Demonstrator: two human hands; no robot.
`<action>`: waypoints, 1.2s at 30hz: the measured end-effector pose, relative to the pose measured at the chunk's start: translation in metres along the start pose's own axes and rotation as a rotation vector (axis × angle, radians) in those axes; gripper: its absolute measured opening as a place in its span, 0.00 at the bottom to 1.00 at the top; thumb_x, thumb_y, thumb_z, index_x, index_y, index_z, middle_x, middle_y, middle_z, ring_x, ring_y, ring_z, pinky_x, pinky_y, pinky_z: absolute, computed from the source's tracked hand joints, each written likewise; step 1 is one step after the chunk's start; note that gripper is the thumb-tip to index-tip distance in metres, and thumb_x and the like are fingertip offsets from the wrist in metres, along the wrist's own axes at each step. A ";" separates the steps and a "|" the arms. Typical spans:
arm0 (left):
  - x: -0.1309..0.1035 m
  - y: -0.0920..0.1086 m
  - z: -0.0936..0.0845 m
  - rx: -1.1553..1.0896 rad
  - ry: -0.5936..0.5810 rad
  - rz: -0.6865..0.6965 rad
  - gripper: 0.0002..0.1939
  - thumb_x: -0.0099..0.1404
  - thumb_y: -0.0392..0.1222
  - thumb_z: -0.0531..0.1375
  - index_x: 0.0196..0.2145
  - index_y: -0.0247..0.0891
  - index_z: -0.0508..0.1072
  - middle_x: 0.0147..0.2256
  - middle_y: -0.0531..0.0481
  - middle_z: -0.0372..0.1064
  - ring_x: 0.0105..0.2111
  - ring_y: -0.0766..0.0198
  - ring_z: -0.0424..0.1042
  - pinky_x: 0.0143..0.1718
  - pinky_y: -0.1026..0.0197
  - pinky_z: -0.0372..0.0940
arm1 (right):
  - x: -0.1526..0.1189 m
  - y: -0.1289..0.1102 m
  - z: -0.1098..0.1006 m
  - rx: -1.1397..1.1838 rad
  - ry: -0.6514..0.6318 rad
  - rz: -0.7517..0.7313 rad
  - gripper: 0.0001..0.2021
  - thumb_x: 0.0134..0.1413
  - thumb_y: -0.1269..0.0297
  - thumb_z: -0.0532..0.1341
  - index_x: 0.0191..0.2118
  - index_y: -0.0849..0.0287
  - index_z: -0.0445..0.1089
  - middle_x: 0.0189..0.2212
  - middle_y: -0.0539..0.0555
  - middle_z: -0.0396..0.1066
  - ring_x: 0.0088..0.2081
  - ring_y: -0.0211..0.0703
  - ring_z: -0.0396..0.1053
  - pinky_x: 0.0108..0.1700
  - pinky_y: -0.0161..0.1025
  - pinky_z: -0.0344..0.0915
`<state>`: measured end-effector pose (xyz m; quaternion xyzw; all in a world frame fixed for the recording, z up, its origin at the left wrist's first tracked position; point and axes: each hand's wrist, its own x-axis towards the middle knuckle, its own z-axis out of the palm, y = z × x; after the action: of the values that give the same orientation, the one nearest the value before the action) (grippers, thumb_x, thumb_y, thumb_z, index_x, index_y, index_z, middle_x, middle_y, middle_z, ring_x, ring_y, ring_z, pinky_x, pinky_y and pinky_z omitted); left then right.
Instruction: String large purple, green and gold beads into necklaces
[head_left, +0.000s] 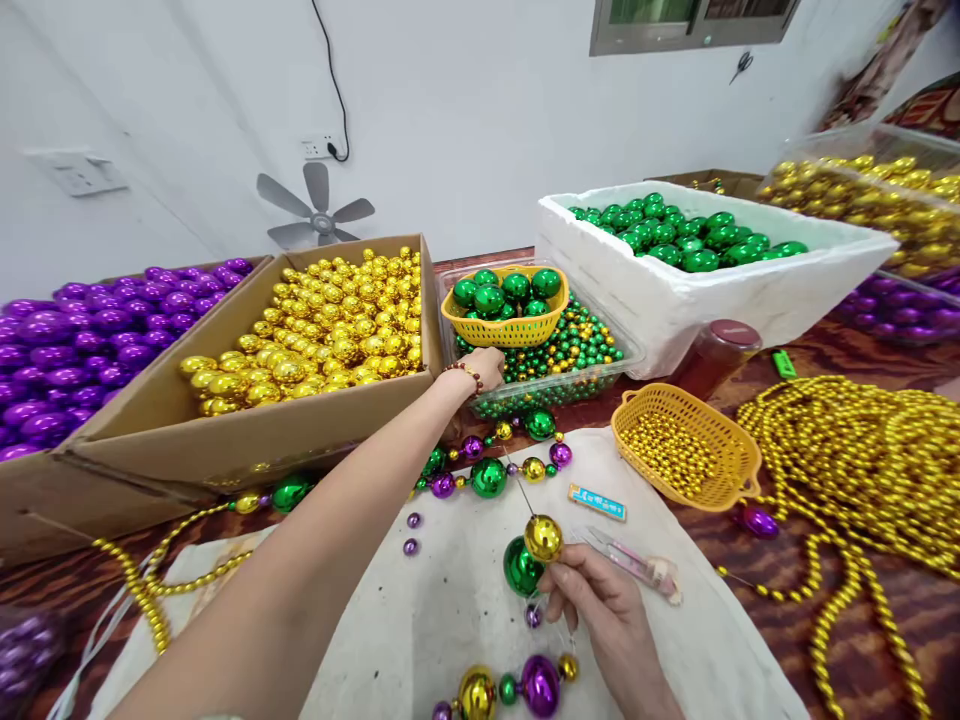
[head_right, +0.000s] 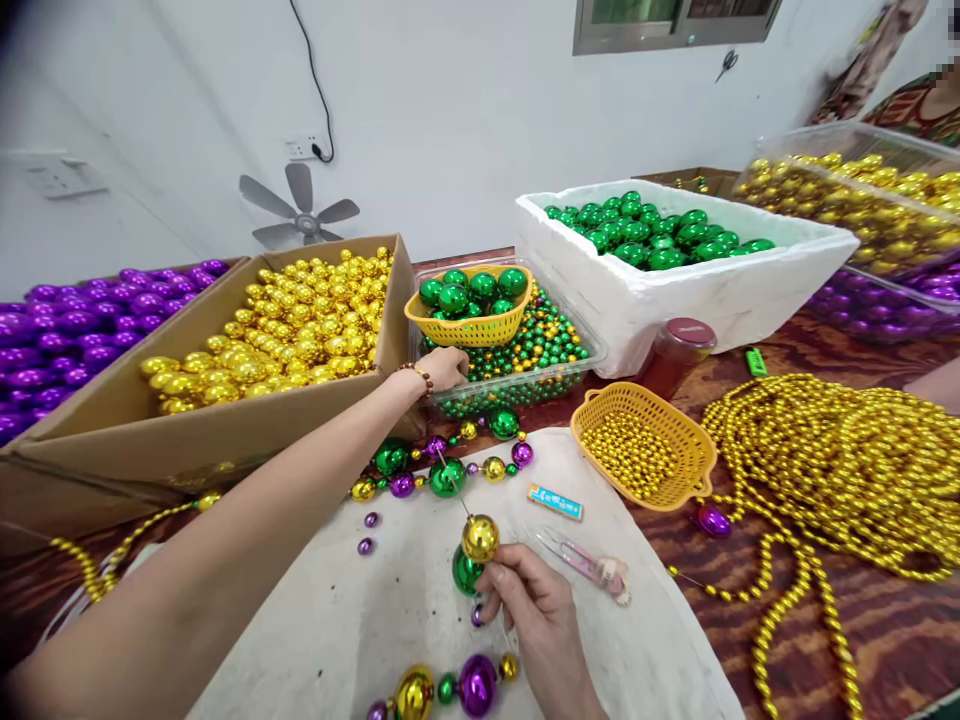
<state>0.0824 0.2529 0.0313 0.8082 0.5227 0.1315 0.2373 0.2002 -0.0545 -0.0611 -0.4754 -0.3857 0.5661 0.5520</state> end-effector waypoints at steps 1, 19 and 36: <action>-0.005 0.004 -0.002 -0.023 0.032 0.013 0.17 0.67 0.44 0.57 0.52 0.36 0.67 0.50 0.43 0.66 0.45 0.57 0.70 0.44 0.49 0.68 | 0.000 -0.001 0.001 -0.002 -0.005 0.000 0.11 0.60 0.57 0.59 0.34 0.61 0.71 0.27 0.54 0.74 0.24 0.37 0.69 0.24 0.32 0.57; -0.230 -0.007 0.012 -1.729 0.140 -0.235 0.11 0.66 0.37 0.58 0.46 0.34 0.74 0.41 0.44 0.73 0.43 0.58 0.74 0.55 0.49 0.64 | -0.010 -0.013 0.022 -0.275 -0.202 -0.173 0.09 0.63 0.63 0.56 0.38 0.59 0.72 0.21 0.49 0.70 0.24 0.37 0.68 0.29 0.31 0.66; -0.252 -0.007 0.017 -1.466 0.133 -0.204 0.18 0.62 0.37 0.62 0.51 0.41 0.72 0.44 0.46 0.72 0.43 0.56 0.73 0.51 0.50 0.65 | -0.006 -0.009 0.027 -0.364 -0.249 -0.100 0.10 0.64 0.62 0.54 0.38 0.59 0.70 0.24 0.50 0.71 0.26 0.37 0.70 0.32 0.33 0.68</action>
<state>-0.0208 0.0228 0.0225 0.3801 0.3867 0.4727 0.6946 0.1765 -0.0577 -0.0449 -0.4740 -0.5696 0.5134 0.4327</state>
